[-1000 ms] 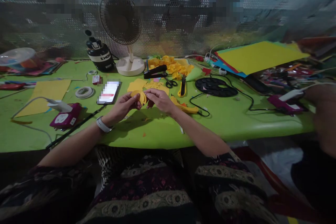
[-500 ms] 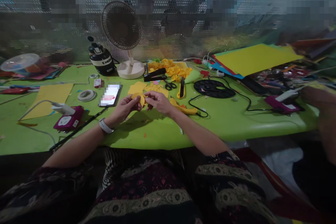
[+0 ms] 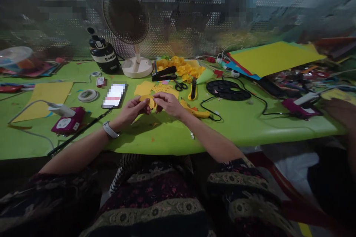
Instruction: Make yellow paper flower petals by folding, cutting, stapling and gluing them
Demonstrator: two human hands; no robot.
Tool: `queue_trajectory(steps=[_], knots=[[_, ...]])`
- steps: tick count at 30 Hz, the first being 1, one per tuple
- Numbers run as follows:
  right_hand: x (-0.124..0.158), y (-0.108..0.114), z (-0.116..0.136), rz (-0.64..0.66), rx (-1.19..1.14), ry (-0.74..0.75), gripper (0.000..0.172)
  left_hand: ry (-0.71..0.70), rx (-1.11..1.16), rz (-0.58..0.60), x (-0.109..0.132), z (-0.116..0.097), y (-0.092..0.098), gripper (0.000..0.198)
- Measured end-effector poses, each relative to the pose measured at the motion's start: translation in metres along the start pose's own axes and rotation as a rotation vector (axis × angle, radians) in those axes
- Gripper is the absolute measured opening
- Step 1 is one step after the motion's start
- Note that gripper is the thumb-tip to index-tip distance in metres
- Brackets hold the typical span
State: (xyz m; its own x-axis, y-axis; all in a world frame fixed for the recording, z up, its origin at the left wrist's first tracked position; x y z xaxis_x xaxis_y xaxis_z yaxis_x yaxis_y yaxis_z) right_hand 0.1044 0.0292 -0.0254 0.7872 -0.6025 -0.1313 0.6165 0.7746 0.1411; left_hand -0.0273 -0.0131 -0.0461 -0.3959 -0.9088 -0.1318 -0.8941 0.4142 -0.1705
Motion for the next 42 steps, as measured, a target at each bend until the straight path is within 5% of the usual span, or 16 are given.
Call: queue_trajectory(steps=[15, 22, 29, 42], knots=[[0.000, -0.008, 0.001, 0.050, 0.046, 0.029, 0.023, -0.016, -0.040, -0.016, -0.001, 0.001, 0.003, 0.044], [0.000, -0.009, -0.005, 0.215, -0.123, -0.116, 0.019, -0.014, -0.244, 0.083, 0.001, -0.005, -0.006, 0.041], [0.002, -0.007, -0.013, 0.171, -0.257, -0.192, 0.026, -0.099, -0.317, 0.207, 0.009, -0.018, -0.015, 0.033], [0.003, -0.017, -0.016, 0.160, -0.254, -0.253, 0.025, -0.049, -0.246, 0.069, 0.004, -0.006, -0.007, 0.032]])
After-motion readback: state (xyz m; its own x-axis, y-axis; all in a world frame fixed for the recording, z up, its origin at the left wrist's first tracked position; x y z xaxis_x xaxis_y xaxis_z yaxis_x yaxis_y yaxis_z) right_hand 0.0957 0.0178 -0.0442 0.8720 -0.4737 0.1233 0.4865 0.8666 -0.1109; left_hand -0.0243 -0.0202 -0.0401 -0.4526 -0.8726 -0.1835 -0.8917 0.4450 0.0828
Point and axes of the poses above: each hand's wrist, its own x-axis away from the middle knuckle, its own y-axis out of the back of the hand, z = x × y, the point moved 7 cm from there along -x, towards the middle knuckle, and after that the axes turned 14 degrees about z, right-handed, at the moved point
